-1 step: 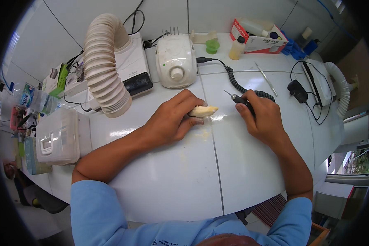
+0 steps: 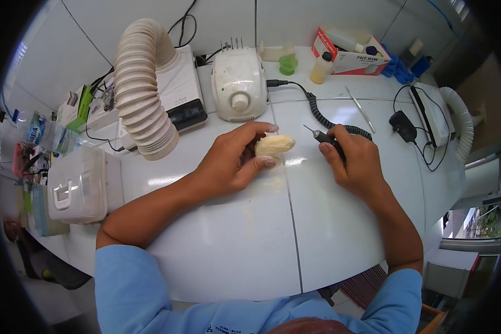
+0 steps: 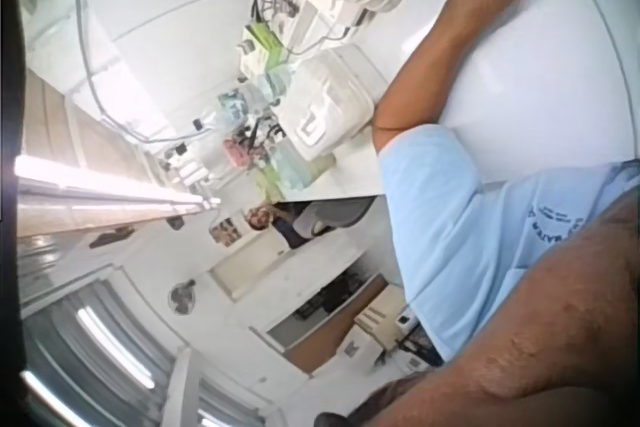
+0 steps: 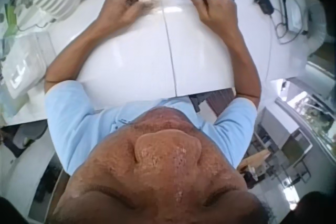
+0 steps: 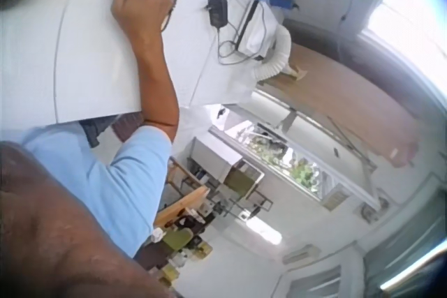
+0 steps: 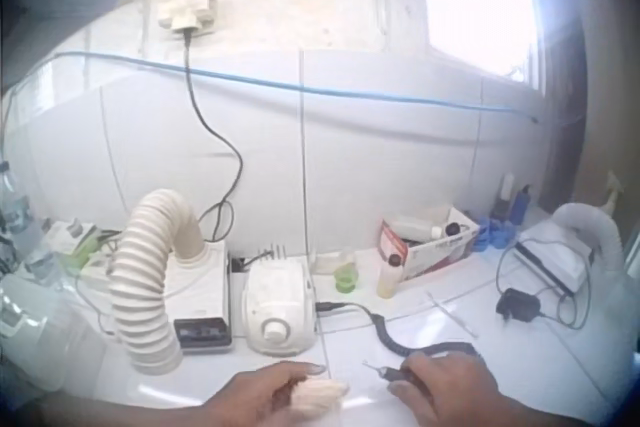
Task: The person trims a dental mold using a rotary tool held in their right hand while securing the mold with their left hand.
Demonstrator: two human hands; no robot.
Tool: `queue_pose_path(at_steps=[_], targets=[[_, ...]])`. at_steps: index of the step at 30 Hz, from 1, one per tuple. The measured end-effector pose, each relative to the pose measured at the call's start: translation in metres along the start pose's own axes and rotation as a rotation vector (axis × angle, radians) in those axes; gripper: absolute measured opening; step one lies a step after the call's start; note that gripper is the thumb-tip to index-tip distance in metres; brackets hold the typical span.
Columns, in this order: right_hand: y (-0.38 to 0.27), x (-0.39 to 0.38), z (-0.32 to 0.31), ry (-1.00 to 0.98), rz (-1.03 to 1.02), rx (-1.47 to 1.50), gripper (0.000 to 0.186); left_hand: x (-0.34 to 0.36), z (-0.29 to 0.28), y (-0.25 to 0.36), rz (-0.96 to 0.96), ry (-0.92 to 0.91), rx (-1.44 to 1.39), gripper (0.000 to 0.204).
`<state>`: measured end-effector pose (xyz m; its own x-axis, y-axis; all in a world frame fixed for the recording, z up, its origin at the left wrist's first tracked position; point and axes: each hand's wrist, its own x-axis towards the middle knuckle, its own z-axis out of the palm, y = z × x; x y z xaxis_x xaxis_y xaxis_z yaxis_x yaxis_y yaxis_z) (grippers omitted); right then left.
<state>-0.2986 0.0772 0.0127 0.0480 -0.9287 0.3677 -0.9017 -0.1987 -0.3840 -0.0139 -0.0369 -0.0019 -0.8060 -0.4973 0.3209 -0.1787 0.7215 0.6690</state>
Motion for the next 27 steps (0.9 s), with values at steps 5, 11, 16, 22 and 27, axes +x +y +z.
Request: queue_pose_path(at_steps=[5,11,16,22,27], targets=[[-0.014,0.0,-0.009,-0.067,-0.069,0.053,0.024,0.003,-0.01,0.003,-0.338,0.029,-0.557,0.038],[-0.028,-0.008,-0.003,-0.199,-0.216,0.102,0.022,0.001,-0.013,-0.007,-0.394,-0.114,-0.732,0.043],[-0.029,-0.009,-0.001,-0.171,-0.275,0.089,0.023,-0.001,-0.009,-0.006,-0.29,-0.076,-0.755,0.06],[-0.028,-0.007,-0.002,-0.179,-0.239,0.077,0.023,0.0,-0.005,-0.004,-0.317,-0.11,-0.746,0.084],[-0.033,-0.007,-0.004,-0.183,-0.23,0.072,0.024,-0.002,0.002,-0.005,-0.266,-0.085,-0.88,0.079]])
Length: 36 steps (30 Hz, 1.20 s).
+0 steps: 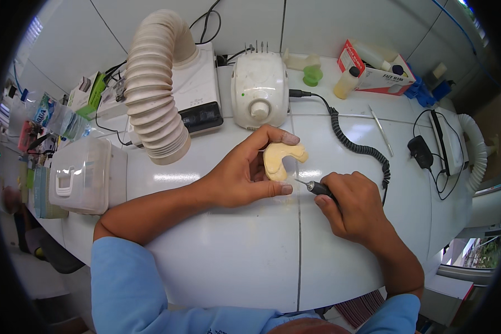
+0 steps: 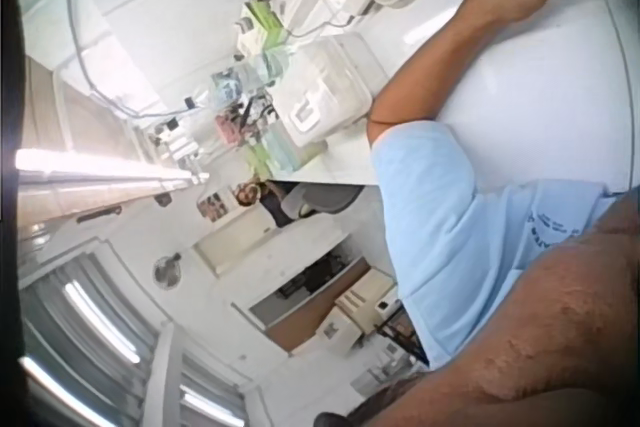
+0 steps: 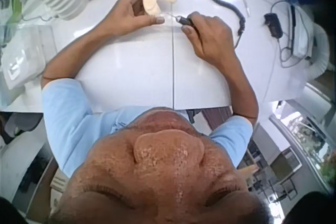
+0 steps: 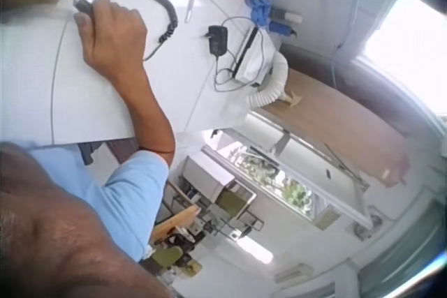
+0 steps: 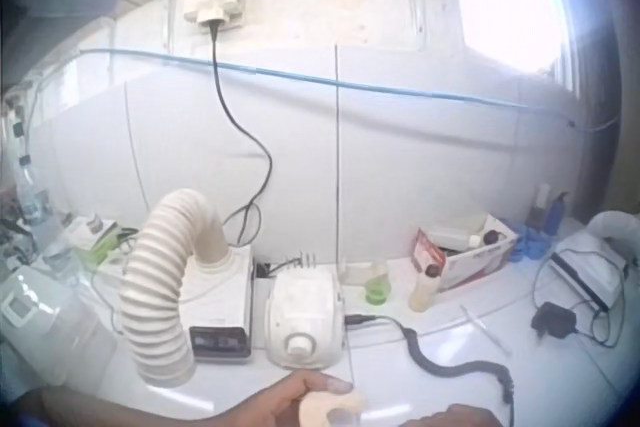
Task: The person trims a dental mold using a rotary tool held in their right hand while securing the mold with their left hand.
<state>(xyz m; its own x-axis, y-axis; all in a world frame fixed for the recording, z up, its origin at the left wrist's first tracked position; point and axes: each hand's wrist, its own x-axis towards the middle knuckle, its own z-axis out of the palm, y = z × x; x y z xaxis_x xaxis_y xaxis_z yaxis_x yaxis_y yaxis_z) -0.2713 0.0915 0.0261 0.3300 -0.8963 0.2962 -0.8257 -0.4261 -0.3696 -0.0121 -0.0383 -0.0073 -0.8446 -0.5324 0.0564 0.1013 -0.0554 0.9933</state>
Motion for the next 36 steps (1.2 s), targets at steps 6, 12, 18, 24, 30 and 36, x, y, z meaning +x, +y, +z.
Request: queue_pose_path(at_steps=[6,12,18,24,30,36], targets=[[-0.003,-0.002,0.005,-0.037,0.015,0.034,0.025,0.001,0.001,0.006,-0.007,0.012,-0.022,0.084],[-0.002,-0.004,0.006,-0.038,0.024,0.008,0.026,0.0,0.0,0.011,-0.065,-0.056,0.046,0.089],[-0.004,-0.002,0.004,-0.058,0.041,0.0,0.028,0.002,-0.001,0.002,0.029,-0.029,0.129,0.087],[-0.004,-0.002,0.003,-0.067,0.068,-0.002,0.028,0.001,-0.003,0.003,0.029,-0.035,0.214,0.088],[-0.003,-0.003,0.004,-0.062,0.068,0.008,0.029,0.001,-0.003,0.002,0.012,-0.031,0.236,0.087],[-0.005,-0.002,0.002,-0.071,0.113,0.01,0.029,0.001,-0.003,0.001,0.037,-0.007,0.222,0.085]])
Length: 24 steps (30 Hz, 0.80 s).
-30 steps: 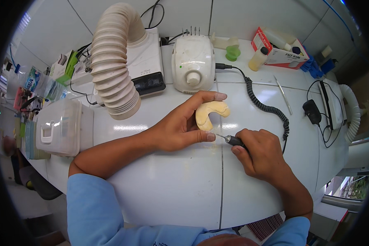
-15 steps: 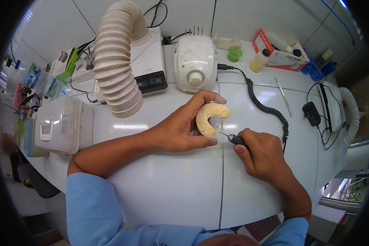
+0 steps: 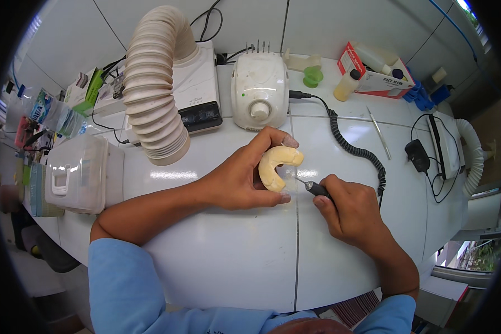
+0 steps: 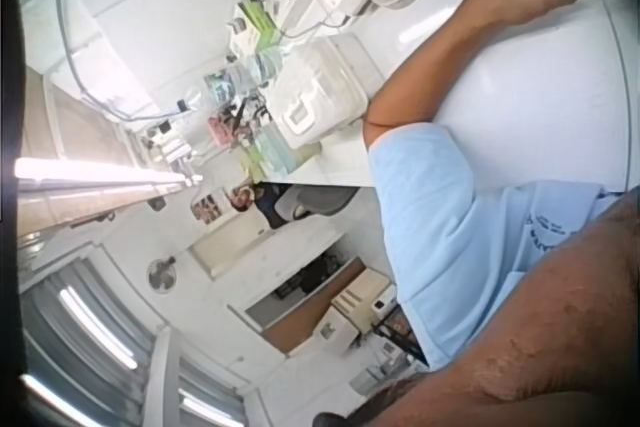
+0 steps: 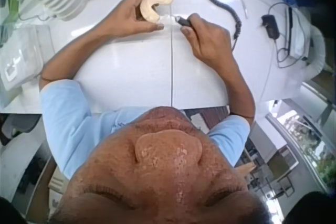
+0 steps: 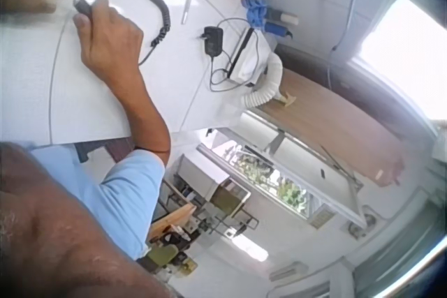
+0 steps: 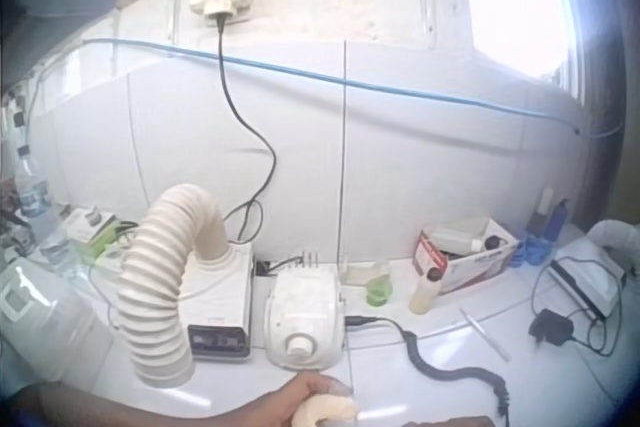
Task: The person trims a dental mold using a rotary tool held in their right hand while securing the mold with their left hand.
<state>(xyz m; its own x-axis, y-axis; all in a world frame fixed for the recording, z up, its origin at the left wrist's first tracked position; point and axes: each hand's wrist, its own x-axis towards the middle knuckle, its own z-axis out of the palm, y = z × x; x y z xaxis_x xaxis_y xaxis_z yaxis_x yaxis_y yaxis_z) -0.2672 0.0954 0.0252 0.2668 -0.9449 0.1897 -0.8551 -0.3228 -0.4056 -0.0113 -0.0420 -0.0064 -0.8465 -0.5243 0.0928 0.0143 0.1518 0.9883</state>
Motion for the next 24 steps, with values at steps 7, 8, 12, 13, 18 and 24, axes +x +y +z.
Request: queue_pose_path(at_steps=[7,8,12,13,18,24], targets=[[0.0004,-0.0001,-0.0011,0.015,-0.019,0.019,0.029,-0.0011,0.0032,0.0096,-0.087,0.015,0.019,0.082],[0.0011,0.0001,-0.0015,0.016,-0.018,0.016,0.029,-0.0015,0.0043,0.0104,-0.145,0.016,-0.011,0.082],[0.0006,0.0004,-0.0014,0.021,0.004,0.016,0.028,-0.0033,0.0061,0.0023,-0.054,0.023,-0.013,0.082],[0.0008,0.0001,-0.0012,0.026,0.015,0.02,0.028,-0.0036,0.0064,0.0027,-0.069,0.026,-0.026,0.083],[0.0016,-0.0008,-0.0009,0.018,0.021,0.013,0.027,-0.0022,0.0068,0.0071,-0.074,0.049,-0.045,0.087],[0.0005,-0.0006,-0.0011,0.035,0.021,0.02,0.026,-0.0062,0.0018,0.0087,-0.127,0.01,0.071,0.08]])
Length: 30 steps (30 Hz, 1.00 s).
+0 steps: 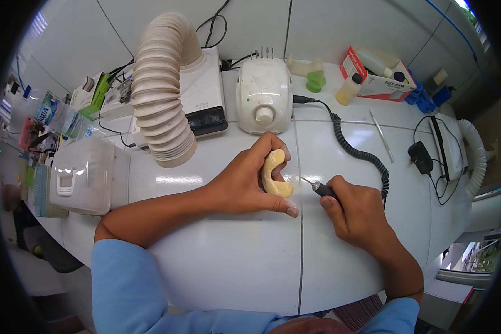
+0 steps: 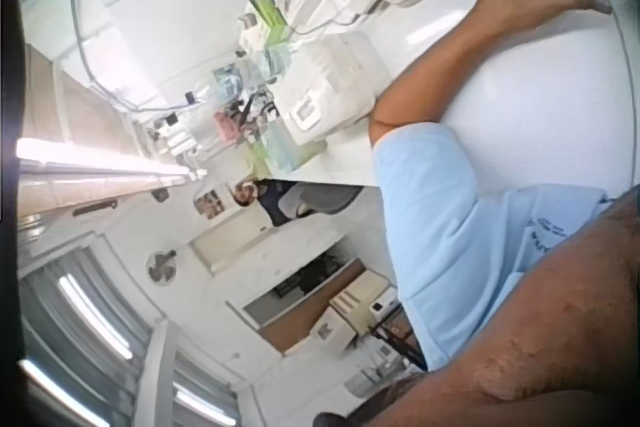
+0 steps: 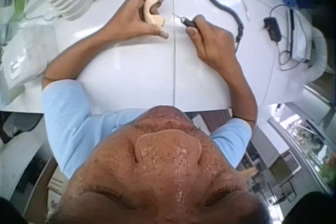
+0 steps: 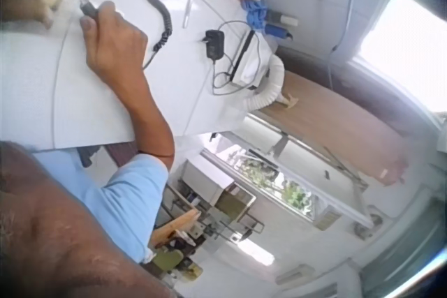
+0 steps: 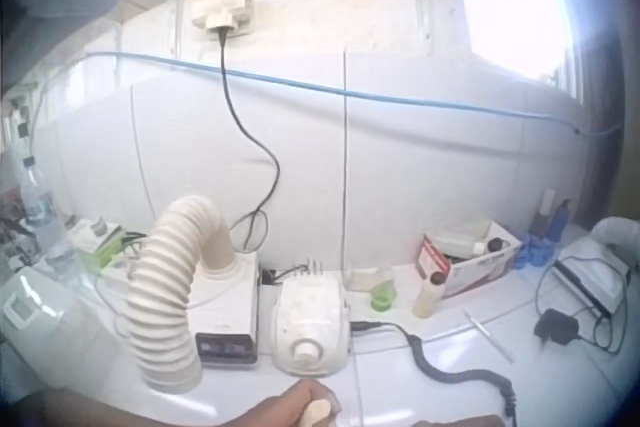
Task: The person trims a dental mold using a rotary tool held in their right hand while securing the mold with their left hand.
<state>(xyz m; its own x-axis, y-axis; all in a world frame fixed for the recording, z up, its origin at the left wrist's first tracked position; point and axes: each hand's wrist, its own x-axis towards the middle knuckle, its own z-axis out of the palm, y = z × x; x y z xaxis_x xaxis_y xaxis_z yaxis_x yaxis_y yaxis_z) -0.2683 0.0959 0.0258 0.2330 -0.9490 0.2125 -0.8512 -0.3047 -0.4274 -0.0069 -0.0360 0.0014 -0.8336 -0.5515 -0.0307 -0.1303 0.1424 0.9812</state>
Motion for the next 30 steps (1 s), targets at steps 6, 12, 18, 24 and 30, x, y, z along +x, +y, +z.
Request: queue_pose_path(at_steps=[6,12,18,24,30], targets=[[0.0,-0.001,-0.004,-0.03,0.052,0.029,0.026,0.007,0.002,-0.011,0.044,-0.001,-0.248,0.077],[0.004,-0.002,-0.003,-0.004,0.11,0.063,0.027,0.013,0.003,-0.016,0.125,-0.013,-0.407,0.068],[0.003,0.0,-0.008,-0.022,0.156,0.072,0.029,0.008,-0.005,-0.022,0.162,0.004,-0.044,0.055],[0.002,-0.001,-0.007,-0.042,0.162,0.072,0.029,0.006,0.006,-0.006,0.069,0.067,-0.257,0.055],[0.004,-0.001,-0.006,-0.03,0.132,0.058,0.029,0.006,0.003,0.001,0.099,0.008,-0.194,0.076]])
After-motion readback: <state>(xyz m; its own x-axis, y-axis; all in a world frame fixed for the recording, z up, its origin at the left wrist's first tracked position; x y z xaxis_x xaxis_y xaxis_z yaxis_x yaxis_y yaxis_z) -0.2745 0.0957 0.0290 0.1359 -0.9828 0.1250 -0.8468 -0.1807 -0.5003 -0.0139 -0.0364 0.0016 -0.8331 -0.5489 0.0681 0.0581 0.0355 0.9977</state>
